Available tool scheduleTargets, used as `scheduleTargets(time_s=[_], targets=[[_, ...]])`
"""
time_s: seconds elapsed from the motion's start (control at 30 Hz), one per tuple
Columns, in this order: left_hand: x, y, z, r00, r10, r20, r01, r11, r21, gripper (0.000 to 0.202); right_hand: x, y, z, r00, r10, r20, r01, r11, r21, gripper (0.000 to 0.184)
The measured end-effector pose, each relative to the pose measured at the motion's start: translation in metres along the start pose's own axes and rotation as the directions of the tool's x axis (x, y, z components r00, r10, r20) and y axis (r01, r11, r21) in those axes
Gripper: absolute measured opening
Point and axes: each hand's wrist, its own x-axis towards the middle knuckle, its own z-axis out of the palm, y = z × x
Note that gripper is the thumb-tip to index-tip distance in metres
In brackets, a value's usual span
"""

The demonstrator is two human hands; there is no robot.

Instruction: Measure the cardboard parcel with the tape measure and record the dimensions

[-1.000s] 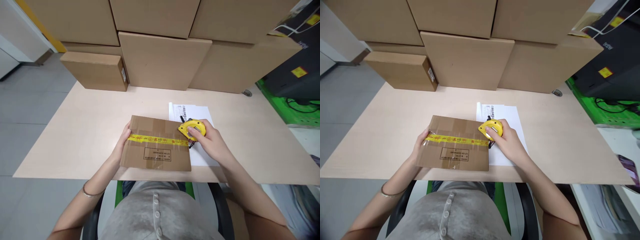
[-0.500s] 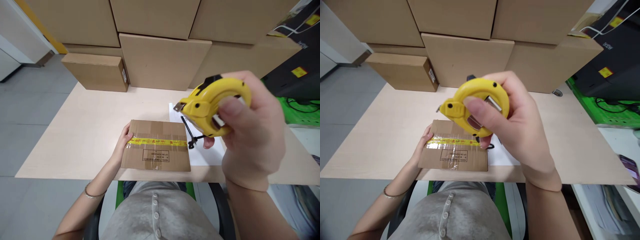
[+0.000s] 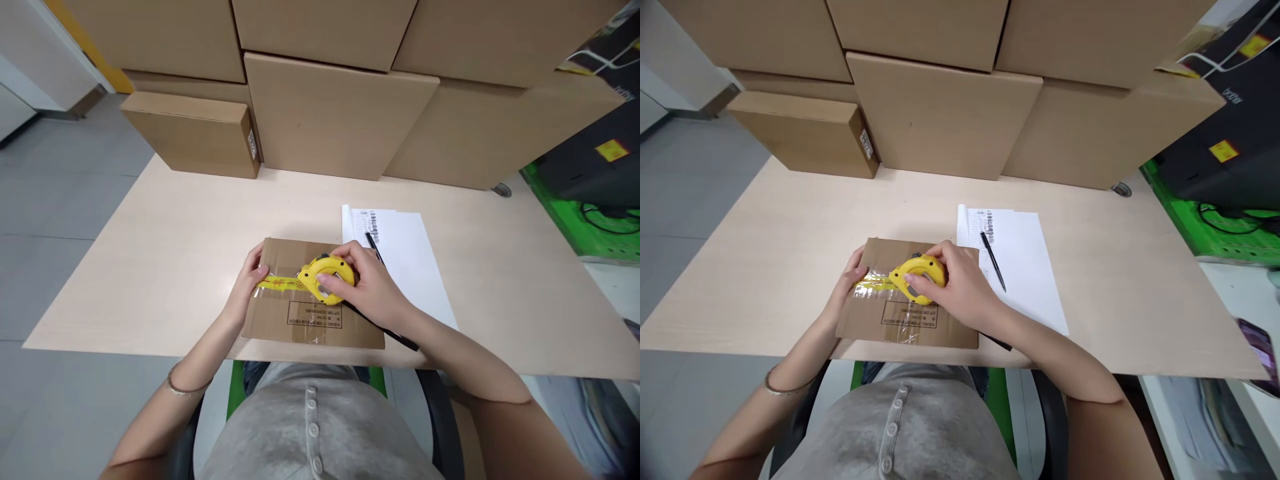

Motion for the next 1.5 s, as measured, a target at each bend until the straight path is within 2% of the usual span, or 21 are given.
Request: scheduleTargets(time_s=[0.13,0.23,0.33,0.37,0.43,0.5,0.53,0.6,0.7,0.8,1.03,1.13,1.23,1.37,1.5], targets=[[0.0,-0.002,-0.002,1.0,0.005,-0.002,-0.005,0.999,0.032,0.058,-0.004,-0.003,0.001,0.985,-0.168,-0.034,0.15,0.94,-0.306,0.038],[-0.001,-0.003,-0.003,1.0,-0.009,-0.009,0.01,1.0,0.02,0.056,-0.002,0.002,-0.015,0.979,-0.18,-0.092,0.141,0.934,-0.328,0.042],[-0.001,-0.002,-0.002,1.0,-0.017,-0.015,0.017,1.0,0.002,0.058,0.002,0.021,-0.045,0.979,-0.002,-0.203,-0.056,0.958,-0.281,0.045],[-0.002,-0.001,-0.001,1.0,-0.017,-0.017,0.017,1.0,-0.002,0.059,0.004,0.031,-0.055,0.972,0.093,-0.216,-0.16,0.936,-0.315,0.046],[-0.002,0.001,0.0,1.0,-0.021,-0.024,0.021,1.0,-0.008,0.06,0.005,0.052,-0.07,0.942,0.283,-0.181,-0.336,0.815,-0.473,0.051],[-0.003,0.002,0.001,0.999,-0.025,-0.031,0.025,1.0,-0.009,0.059,0.005,0.072,-0.075,0.891,0.446,-0.084,-0.393,0.666,-0.634,0.054],[-0.003,0.002,0.002,0.999,-0.023,-0.036,0.023,1.0,-0.008,0.058,0.003,0.08,-0.074,0.863,0.504,-0.028,-0.385,0.622,-0.682,0.054],[-0.003,0.001,0.001,0.999,-0.012,-0.042,0.012,1.0,-0.003,0.056,-0.001,0.094,-0.069,0.832,0.55,0.067,-0.347,0.612,-0.711,0.05],[-0.002,-0.003,-0.001,0.998,0.001,-0.057,-0.001,1.0,0.007,0.056,-0.007,0.106,-0.065,0.847,0.509,0.151,-0.298,0.691,-0.658,0.038],[-0.001,-0.006,-0.004,0.997,0.004,-0.083,-0.002,1.0,0.023,0.061,-0.01,0.114,-0.067,0.871,0.457,0.181,-0.282,0.766,-0.578,0.034],[-0.002,-0.006,-0.007,0.996,0.014,-0.088,-0.008,0.997,0.074,0.063,-0.01,0.129,-0.061,0.887,0.461,-0.008,-0.408,0.777,-0.48,0.034],[-0.001,-0.007,-0.009,0.996,0.02,-0.091,-0.011,0.995,0.1,0.064,-0.009,0.139,-0.059,0.899,0.437,0.0,-0.413,0.851,-0.323,0.032],[0.0,-0.009,-0.01,0.995,0.019,-0.097,-0.007,0.993,0.115,0.067,-0.009,0.151,-0.06,0.913,0.405,0.041,-0.401,0.912,-0.088,0.033],[0.002,-0.009,-0.011,0.994,0.015,-0.113,-0.002,0.993,0.116,0.07,-0.01,0.162,-0.057,0.934,0.337,0.117,-0.354,0.915,0.192,0.051],[0.001,-0.006,-0.009,0.994,0.014,-0.106,-0.001,0.993,0.115,0.069,-0.014,0.165,-0.052,0.947,0.292,0.134,-0.321,0.888,0.329,0.057]])
